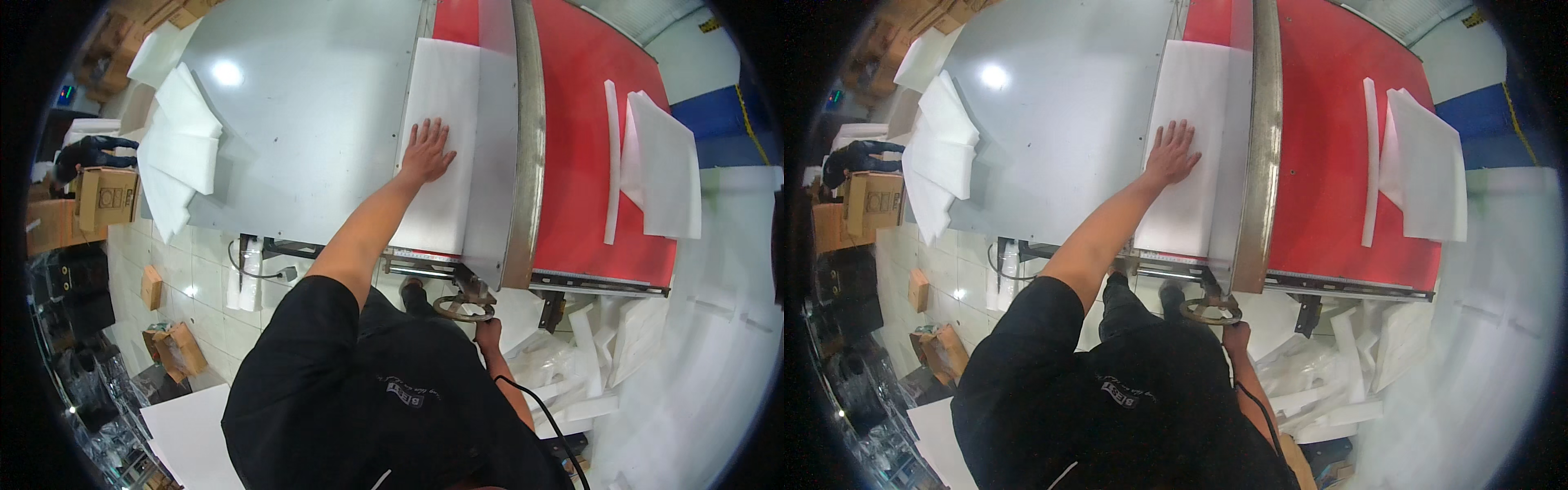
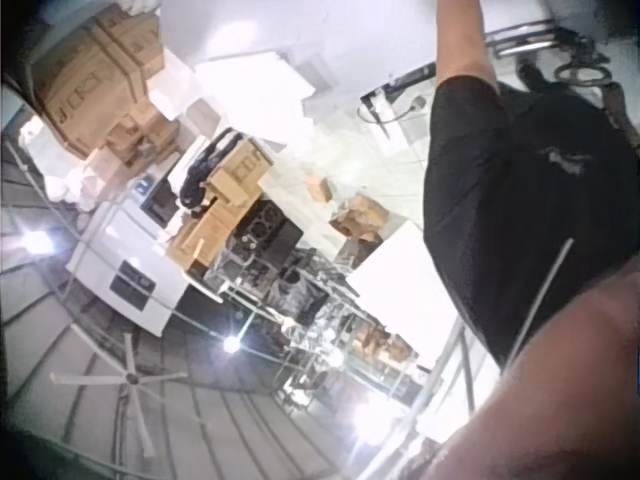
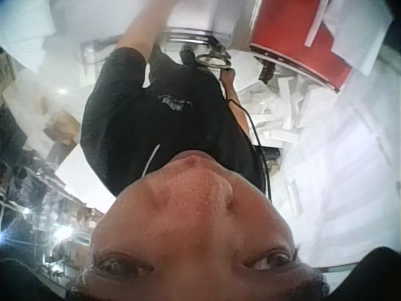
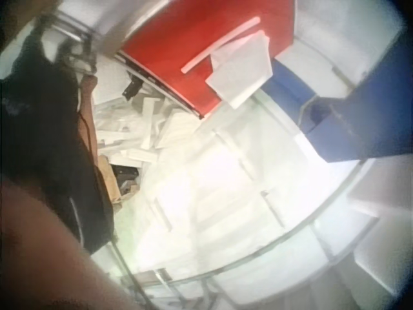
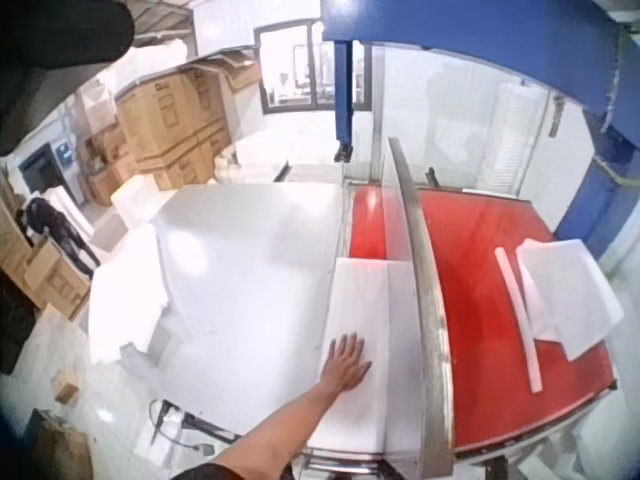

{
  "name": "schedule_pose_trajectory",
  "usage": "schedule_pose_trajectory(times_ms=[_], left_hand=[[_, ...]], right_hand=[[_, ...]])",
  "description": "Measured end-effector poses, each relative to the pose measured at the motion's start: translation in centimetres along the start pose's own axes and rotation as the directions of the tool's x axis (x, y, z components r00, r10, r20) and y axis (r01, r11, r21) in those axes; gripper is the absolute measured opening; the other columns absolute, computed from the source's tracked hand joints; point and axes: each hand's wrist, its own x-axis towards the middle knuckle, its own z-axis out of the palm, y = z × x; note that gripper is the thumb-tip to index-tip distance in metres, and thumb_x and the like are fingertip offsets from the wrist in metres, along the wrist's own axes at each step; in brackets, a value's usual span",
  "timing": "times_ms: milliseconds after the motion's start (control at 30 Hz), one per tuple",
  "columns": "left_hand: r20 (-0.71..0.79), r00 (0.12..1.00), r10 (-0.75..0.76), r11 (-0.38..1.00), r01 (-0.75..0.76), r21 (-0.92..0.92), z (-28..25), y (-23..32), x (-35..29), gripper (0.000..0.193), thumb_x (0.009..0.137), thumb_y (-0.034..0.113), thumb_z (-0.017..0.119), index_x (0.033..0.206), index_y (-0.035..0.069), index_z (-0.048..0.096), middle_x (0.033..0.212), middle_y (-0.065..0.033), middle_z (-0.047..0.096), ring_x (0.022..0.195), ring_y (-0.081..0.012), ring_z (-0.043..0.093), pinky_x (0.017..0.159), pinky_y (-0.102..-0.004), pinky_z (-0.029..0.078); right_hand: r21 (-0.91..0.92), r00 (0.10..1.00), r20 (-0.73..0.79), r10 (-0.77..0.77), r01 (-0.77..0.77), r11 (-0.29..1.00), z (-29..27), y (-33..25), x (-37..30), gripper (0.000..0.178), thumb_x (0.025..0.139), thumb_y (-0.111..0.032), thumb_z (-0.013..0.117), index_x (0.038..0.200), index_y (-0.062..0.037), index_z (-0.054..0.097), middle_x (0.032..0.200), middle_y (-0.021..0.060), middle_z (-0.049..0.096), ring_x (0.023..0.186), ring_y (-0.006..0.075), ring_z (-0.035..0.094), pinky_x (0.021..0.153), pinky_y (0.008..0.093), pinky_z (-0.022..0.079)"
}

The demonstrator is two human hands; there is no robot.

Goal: The person repeatedly places white foam sheets onto a red and silver cutting machine, aligns them, and pulls a lever to cut the sheets. The person then removes the cut pieces and repeats the process with new sheets.

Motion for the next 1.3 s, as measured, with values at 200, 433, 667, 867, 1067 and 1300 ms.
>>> schedule_pose_trajectory(times_ms=[200, 433, 667, 867, 1067, 1300], left_hand=[[0.003, 0.997, 0.079, 0.994, -0.079, 0.075, 0.4, 0.9, 1.8, 0.072, 0.105, 0.047, 0.029, 0.16, 0.003, 0.018, 0.168, -0.0115, 0.016, 0.156, -0.0279, 0.009, 0.127, -0.046, 0.005], [0.033, 0.996, 0.08, 0.995, -0.081, 0.054, -0.1, 0.6, 2.4, 0.071, 0.105, 0.047, 0.029, 0.16, 0.003, 0.018, 0.168, -0.0114, 0.016, 0.156, -0.0263, 0.009, 0.128, -0.0446, 0.006], [0.011, 0.995, 0.102, 0.992, -0.102, 0.079, -0.5, 0.7, 2.8, 0.071, 0.105, 0.047, 0.029, 0.159, 0.003, 0.018, 0.168, -0.0106, 0.016, 0.156, -0.0251, 0.009, 0.128, -0.0436, 0.006], [-0.021, 0.994, 0.111, 0.988, -0.108, 0.113, -0.6, 0.4, 3.2, 0.071, 0.105, 0.048, 0.028, 0.159, 0.003, 0.018, 0.168, -0.0102, 0.017, 0.156, -0.0243, 0.01, 0.128, -0.0428, 0.007], [-0.035, 0.991, 0.129, 0.986, -0.124, 0.116, -0.9, 0.6, 3.5, 0.071, 0.105, 0.047, 0.026, 0.159, 0.002, 0.018, 0.168, -0.0106, 0.017, 0.156, -0.0244, 0.011, 0.128, -0.0411, 0.007], [-0.16, 0.975, 0.154, 0.984, -0.136, 0.118, 1.0, 1.7, 3.9, 0.062, 0.1, 0.027, 0.039, 0.152, -0.007, 0.031, 0.161, -0.0219, 0.029, 0.152, -0.031, 0.024, 0.125, -0.0436, 0.019]], right_hand=[[0.081, 0.995, 0.023, 0.094, -0.095, 0.992, 1.2, 1.8, 0.6, 0.035, 0.087, -0.021, 0.069, 0.074, 0.0111, 0.067, 0.063, 0.024, 0.065, 0.061, 0.0224, 0.066, 0.058, 0.0442, 0.048], [0.019, 1.0, 0.022, -0.008, 0.007, 1.0, 0.2, -1.5, -0.4, 0.031, 0.087, -0.018, 0.069, 0.077, 0.0107, 0.068, 0.066, 0.0248, 0.067, 0.064, 0.025, 0.069, 0.058, 0.0438, 0.049], [0.174, 0.996, 0.072, 0.051, -0.063, 0.983, 0.5, -1.0, -0.2, 0.037, 0.091, -0.022, 0.071, 0.074, 0.0099, 0.064, 0.058, 0.0148, 0.063, 0.06, 0.0146, 0.06, 0.055, 0.0411, 0.047], [0.188, 0.997, 0.037, 0.069, -0.075, 0.979, 0.9, -1.8, 0.0, 0.044, 0.091, -0.026, 0.071, 0.065, 0.0076, 0.059, 0.054, 0.0114, 0.059, 0.048, 0.0182, 0.058, 0.048, 0.0385, 0.046], [0.315, 0.998, 0.033, 0.057, -0.065, 0.947, 1.5, -2.5, 0.0, 0.044, 0.091, -0.025, 0.068, 0.061, 0.0051, 0.057, 0.05, 0.0088, 0.053, 0.042, 0.0184, 0.054, 0.043, 0.0368, 0.046], [0.309, 0.999, 0.038, 0.013, -0.024, 0.951, 1.6, -3.8, 0.1, 0.029, 0.092, -0.019, 0.065, 0.099, 0.0088, 0.063, 0.069, 0.0059, 0.056, 0.051, 0.0163, 0.054, 0.04, 0.0362, 0.047]])
